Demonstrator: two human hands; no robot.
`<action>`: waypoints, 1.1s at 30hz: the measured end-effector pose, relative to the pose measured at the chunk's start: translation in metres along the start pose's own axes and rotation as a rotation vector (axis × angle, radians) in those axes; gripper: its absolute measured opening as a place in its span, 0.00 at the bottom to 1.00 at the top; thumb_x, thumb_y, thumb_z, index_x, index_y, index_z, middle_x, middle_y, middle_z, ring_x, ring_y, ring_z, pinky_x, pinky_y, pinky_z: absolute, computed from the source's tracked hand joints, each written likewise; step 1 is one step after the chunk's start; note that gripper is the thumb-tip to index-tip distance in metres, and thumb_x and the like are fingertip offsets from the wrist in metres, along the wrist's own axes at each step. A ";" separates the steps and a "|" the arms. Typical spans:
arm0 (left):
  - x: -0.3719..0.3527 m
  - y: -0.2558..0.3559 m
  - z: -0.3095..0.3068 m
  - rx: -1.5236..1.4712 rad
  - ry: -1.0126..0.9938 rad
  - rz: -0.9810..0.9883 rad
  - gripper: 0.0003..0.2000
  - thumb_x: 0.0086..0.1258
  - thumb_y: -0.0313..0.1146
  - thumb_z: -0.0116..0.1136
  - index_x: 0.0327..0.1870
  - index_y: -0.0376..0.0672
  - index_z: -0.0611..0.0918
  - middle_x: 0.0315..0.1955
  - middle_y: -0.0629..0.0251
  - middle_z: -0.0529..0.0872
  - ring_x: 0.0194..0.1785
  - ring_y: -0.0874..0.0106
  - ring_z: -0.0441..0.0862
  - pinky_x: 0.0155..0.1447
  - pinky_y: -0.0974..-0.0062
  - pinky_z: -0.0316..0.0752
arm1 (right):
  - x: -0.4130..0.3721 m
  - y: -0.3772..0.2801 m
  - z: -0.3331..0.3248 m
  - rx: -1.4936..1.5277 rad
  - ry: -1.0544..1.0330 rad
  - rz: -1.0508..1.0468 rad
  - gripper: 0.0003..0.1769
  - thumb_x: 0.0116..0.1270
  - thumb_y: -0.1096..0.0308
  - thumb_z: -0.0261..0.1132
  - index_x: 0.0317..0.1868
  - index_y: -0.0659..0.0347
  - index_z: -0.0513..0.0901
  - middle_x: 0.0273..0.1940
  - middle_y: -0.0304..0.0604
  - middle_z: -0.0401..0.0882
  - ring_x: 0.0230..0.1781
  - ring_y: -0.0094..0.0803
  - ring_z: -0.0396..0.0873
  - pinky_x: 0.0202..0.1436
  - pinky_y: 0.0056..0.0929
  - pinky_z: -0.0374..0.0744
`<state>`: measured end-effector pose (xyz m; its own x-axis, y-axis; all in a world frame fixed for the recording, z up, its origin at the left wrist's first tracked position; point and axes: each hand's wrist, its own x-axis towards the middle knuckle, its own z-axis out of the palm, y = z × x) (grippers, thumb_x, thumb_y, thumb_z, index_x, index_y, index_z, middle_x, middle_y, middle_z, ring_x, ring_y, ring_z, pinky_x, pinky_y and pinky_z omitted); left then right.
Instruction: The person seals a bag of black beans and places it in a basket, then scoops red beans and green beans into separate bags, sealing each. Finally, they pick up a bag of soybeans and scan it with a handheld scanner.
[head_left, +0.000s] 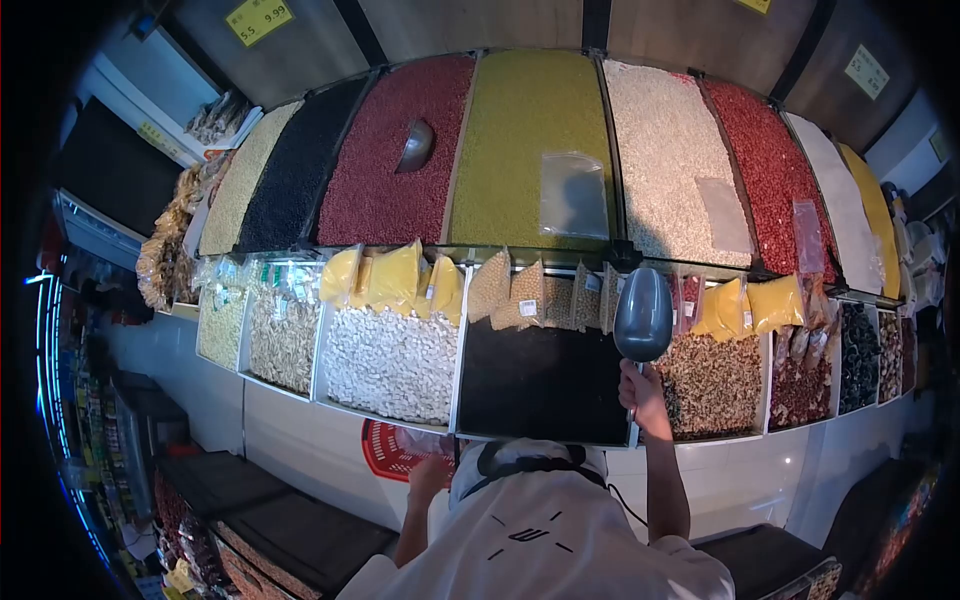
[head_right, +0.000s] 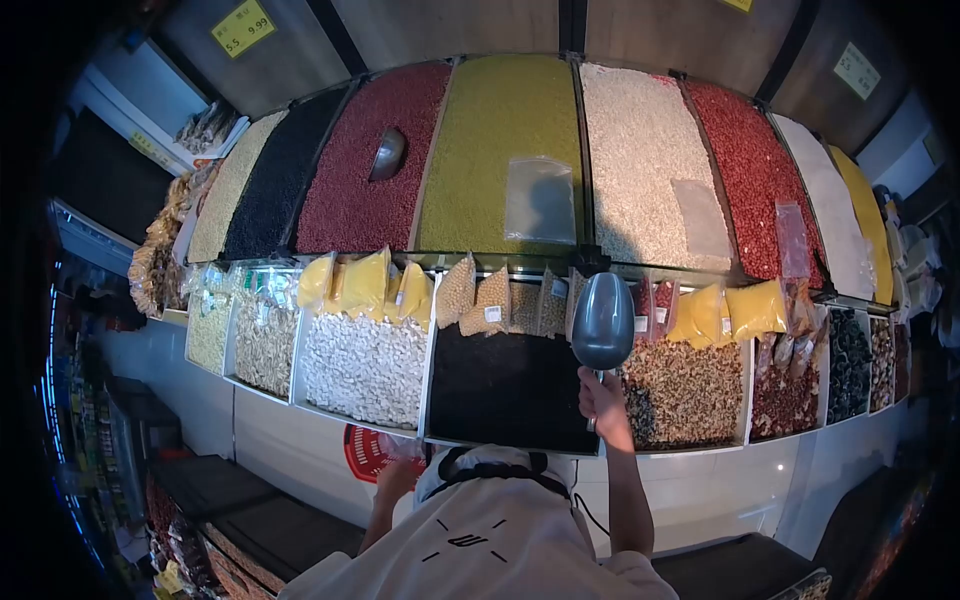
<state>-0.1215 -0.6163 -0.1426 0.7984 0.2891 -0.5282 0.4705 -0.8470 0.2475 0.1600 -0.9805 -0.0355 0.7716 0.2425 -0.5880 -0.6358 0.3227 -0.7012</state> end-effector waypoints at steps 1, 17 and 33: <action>0.021 0.022 -0.028 -0.150 0.037 -0.072 0.16 0.67 0.43 0.52 0.44 0.40 0.80 0.33 0.50 0.85 0.39 0.53 0.83 0.42 0.61 0.76 | 0.002 0.000 0.001 0.005 0.001 -0.002 0.17 0.69 0.63 0.60 0.23 0.51 0.65 0.13 0.26 0.54 0.07 0.14 0.51 0.09 0.17 0.49; 0.381 0.329 -0.241 -0.573 0.323 0.256 0.16 0.62 0.45 0.58 0.37 0.39 0.84 0.33 0.50 0.85 0.40 0.54 0.83 0.47 0.62 0.75 | -0.028 -0.005 -0.007 0.114 0.244 -0.062 0.16 0.67 0.62 0.63 0.26 0.55 0.67 0.13 0.25 0.56 0.09 0.14 0.54 0.11 0.18 0.51; 0.349 0.337 -0.236 -0.449 0.495 0.321 0.25 0.62 0.47 0.61 0.53 0.37 0.73 0.37 0.54 0.80 0.42 0.59 0.82 0.41 0.66 0.75 | -0.007 -0.033 0.051 -0.089 0.061 -0.112 0.12 0.71 0.67 0.57 0.27 0.54 0.66 0.15 0.25 0.57 0.11 0.11 0.53 0.13 0.16 0.51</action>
<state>0.4038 -0.6953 -0.0516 0.9486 0.3153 0.0276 0.2092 -0.6902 0.6927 0.1766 -0.9466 0.0125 0.8368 0.1527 -0.5258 -0.5473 0.2613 -0.7951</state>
